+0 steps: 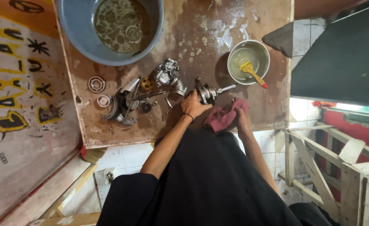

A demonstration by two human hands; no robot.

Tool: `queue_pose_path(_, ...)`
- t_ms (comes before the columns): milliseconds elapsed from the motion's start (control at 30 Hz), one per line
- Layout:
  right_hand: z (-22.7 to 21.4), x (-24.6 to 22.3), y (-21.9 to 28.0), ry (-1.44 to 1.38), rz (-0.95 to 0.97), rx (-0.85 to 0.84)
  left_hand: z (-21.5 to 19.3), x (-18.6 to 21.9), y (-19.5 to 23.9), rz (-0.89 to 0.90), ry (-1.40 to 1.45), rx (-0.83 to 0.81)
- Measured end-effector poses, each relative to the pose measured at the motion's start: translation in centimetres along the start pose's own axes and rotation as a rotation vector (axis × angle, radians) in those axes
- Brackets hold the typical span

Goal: Cleaning a motorcycle crankshaft using a cloth rag and cleaning solution.

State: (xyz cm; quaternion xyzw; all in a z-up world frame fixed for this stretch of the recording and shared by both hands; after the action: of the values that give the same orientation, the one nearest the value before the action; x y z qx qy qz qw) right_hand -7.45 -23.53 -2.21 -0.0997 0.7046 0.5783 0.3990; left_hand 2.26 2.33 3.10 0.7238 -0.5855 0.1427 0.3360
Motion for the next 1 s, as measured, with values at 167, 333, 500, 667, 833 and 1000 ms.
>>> queue_pose_path(167, 3.3, -0.5, -2.2, 0.202, -0.178, 0.159, 0.5, -1.4, -0.5, -0.105, 0.048, -0.158)
queue_pose_path(333, 6.9, 1.9, -3.4, 0.233, -0.17, -0.015, 0.7, -2.6, -0.2, -0.161, 0.03, -0.207)
queue_pose_path(500, 5.7, 5.3, -4.4, 0.168, -0.094, -0.169, 0.5, -3.3, 0.3, -0.225, 0.121, -0.259)
queue_pose_path(667, 4.7, 2.3, -0.7, 0.337, 0.032, -0.072, 0.3, -4.0, 2.3, -0.289, 0.24, -0.298)
queue_pose_path(833, 7.5, -1.6, 6.8, 0.001, 0.399, -0.332, 0.9, -4.8, 4.5, -0.319, 0.437, -0.283)
queue_pose_path(1000, 8.9, -10.9, 15.4, 0.252, -0.325, -0.218, 3.5, -3.8, 4.2, -0.296, 1.042, -0.225)
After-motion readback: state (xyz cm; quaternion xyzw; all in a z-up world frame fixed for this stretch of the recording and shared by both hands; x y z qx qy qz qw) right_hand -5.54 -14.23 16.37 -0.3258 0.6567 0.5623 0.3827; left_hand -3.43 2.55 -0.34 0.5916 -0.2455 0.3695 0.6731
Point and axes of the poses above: each hand's wrist, its own y-axis away from the middle knuckle, its own z-axis out of the palm, x = y × z, the point moved 6 cm from there along -y, towards the middle knuckle, and after that the axes turned 11 degrees about x, right-handed, at the moved point
